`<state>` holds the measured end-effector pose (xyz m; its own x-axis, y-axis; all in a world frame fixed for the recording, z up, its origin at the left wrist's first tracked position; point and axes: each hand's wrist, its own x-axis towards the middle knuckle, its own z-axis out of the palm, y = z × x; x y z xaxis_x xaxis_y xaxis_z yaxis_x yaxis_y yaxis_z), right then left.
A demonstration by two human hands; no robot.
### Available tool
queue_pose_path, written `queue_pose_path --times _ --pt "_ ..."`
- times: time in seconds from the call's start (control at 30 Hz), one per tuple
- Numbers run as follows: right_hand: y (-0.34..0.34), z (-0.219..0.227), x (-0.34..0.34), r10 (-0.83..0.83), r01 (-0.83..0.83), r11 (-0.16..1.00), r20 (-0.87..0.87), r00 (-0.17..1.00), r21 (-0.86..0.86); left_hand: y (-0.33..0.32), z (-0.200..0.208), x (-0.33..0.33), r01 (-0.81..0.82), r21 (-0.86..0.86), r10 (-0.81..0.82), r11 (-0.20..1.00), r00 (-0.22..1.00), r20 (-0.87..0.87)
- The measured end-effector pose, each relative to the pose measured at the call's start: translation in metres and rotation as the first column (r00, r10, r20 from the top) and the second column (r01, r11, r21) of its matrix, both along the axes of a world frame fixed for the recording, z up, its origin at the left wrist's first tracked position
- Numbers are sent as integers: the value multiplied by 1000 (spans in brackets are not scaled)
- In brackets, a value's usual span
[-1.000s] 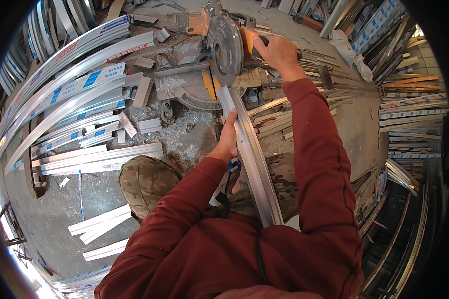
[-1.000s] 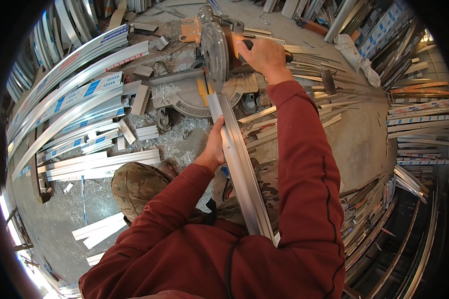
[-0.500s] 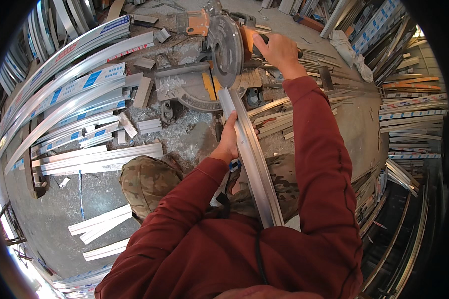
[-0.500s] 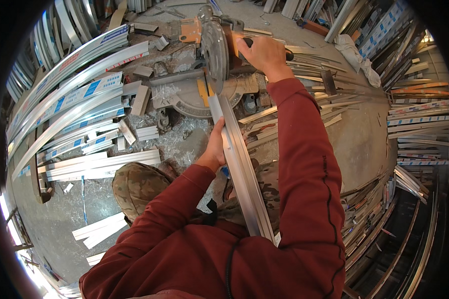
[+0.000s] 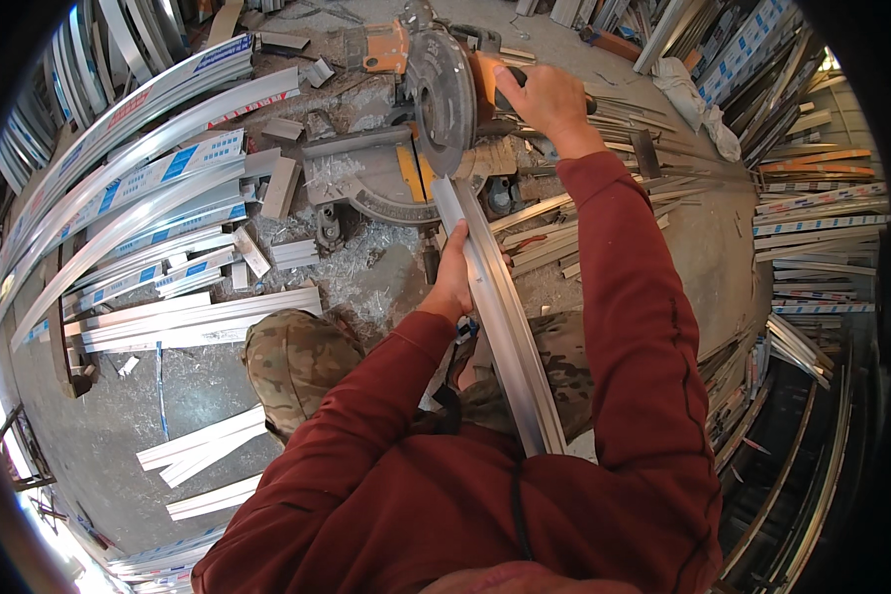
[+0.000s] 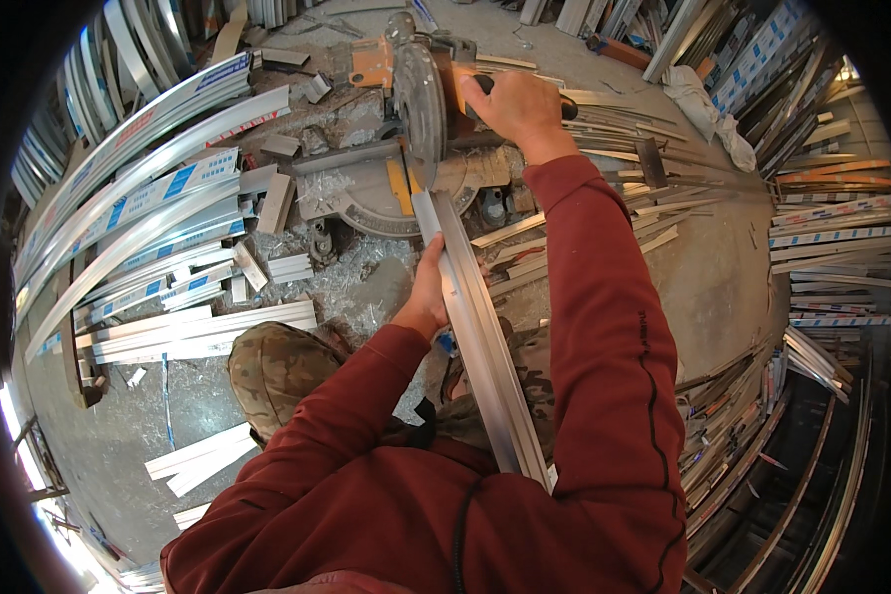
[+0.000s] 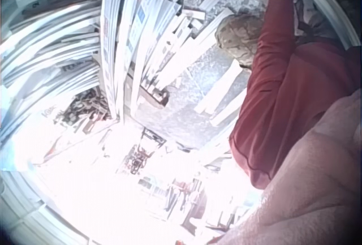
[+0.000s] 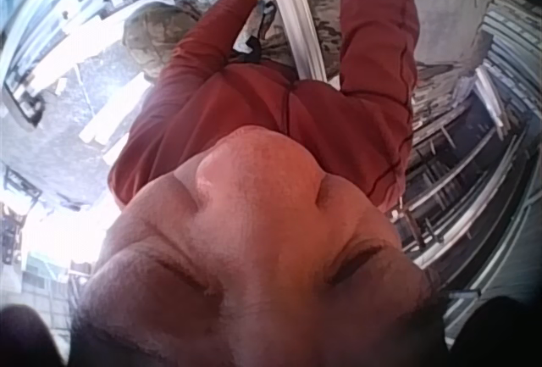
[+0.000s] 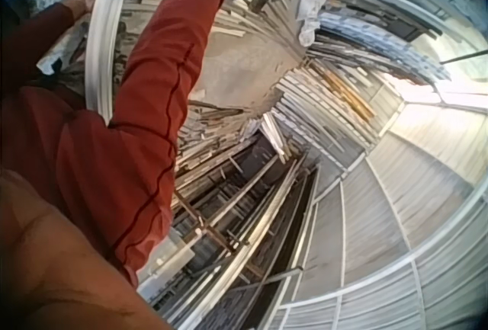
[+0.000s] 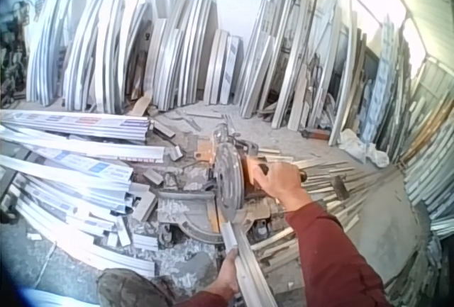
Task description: The person repeatedly positions aluminum extrusion profiles on a miter saw, lowers the blade to cut the profiles, and removes the cut pieces. The person handles multiple profiles one at a time, aligning them before each cut and discarding the offcuts.
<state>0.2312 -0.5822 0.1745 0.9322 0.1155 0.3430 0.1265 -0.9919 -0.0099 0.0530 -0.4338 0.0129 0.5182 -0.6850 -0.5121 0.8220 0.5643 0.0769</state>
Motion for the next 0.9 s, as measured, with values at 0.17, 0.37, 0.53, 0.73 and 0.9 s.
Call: queue_pose_path --times 0.17,0.37,0.53,0.73,0.9 --pt "3 2 -3 5 -5 1000 1 1000 4 -2 -4 3 -25 -46 25 999 1000 -13" --pt "4 3 -6 -4 5 1000 -33 999 18 -5 -10 7 -43 6 43 999 999 14" --pt "3 2 -7 3 -2 1000 -33 999 20 -7 -16 10 -52 14 52 999 999 -1" --pt "5 3 -9 -10 11 1000 -48 999 27 -5 -17 13 -49 -25 49 999 999 8" --pt "6 3 -10 -10 12 999 -51 999 37 -7 -20 16 -67 -25 67 997 998 -3"
